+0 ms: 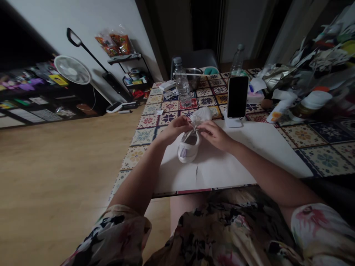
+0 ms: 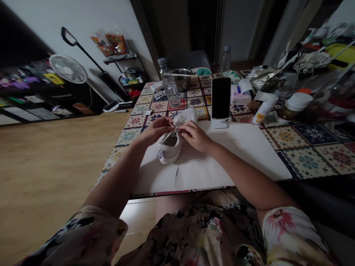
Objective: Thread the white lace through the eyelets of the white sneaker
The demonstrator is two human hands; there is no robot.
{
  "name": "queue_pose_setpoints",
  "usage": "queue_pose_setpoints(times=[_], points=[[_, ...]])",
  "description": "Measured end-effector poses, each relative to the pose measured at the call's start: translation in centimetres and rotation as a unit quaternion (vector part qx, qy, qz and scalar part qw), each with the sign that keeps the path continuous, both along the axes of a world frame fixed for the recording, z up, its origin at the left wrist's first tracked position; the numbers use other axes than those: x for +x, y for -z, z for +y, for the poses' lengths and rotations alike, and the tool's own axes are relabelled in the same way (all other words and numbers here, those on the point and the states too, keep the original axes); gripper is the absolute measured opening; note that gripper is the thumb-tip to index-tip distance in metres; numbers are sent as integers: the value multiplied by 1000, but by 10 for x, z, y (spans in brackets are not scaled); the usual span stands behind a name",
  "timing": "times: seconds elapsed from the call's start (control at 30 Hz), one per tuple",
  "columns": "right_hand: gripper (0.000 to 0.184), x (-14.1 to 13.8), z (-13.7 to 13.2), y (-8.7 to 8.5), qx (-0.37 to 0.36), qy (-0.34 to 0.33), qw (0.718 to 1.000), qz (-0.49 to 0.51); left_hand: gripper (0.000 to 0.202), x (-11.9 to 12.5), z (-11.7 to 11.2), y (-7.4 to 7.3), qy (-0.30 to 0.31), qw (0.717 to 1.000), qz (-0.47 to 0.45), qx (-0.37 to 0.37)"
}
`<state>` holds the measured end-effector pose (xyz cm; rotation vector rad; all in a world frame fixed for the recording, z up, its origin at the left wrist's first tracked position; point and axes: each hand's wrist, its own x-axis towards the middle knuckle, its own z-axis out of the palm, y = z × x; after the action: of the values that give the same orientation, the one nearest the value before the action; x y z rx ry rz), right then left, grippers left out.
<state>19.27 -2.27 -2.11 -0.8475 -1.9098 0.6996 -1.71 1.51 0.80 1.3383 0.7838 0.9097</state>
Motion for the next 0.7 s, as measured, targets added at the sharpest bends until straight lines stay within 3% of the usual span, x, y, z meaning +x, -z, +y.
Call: queue_pose_setpoints(times=[0.1,0.2,0.27,0.33,0.4,0.53,0.7], points=[[14,-6,1,0,3,33,999,24,38,0,-3,-3,17,1000,-5,5],[26,2,-1,-12,-87,5,992,88,40,-1,-1,-1,14,1000,-13,5],[37,15,-4,-24,-165,-19,971,169,40,-1,0,0,14,1000,-5,4],[42,27,-5,-35,-178,-22,954,241,39,-2,1,1,18,1000,9,6],[43,32,-5,-38,-196,-43,947,251,39,-3,2,1,13,1000,23,11],[42,14,1,-20,-249,-50,954,160,31,-6,1,0,19,997,71,29],[28,-9,4,3,-162,-27,981,106,25,-6,0,-2,32,992,91,80]])
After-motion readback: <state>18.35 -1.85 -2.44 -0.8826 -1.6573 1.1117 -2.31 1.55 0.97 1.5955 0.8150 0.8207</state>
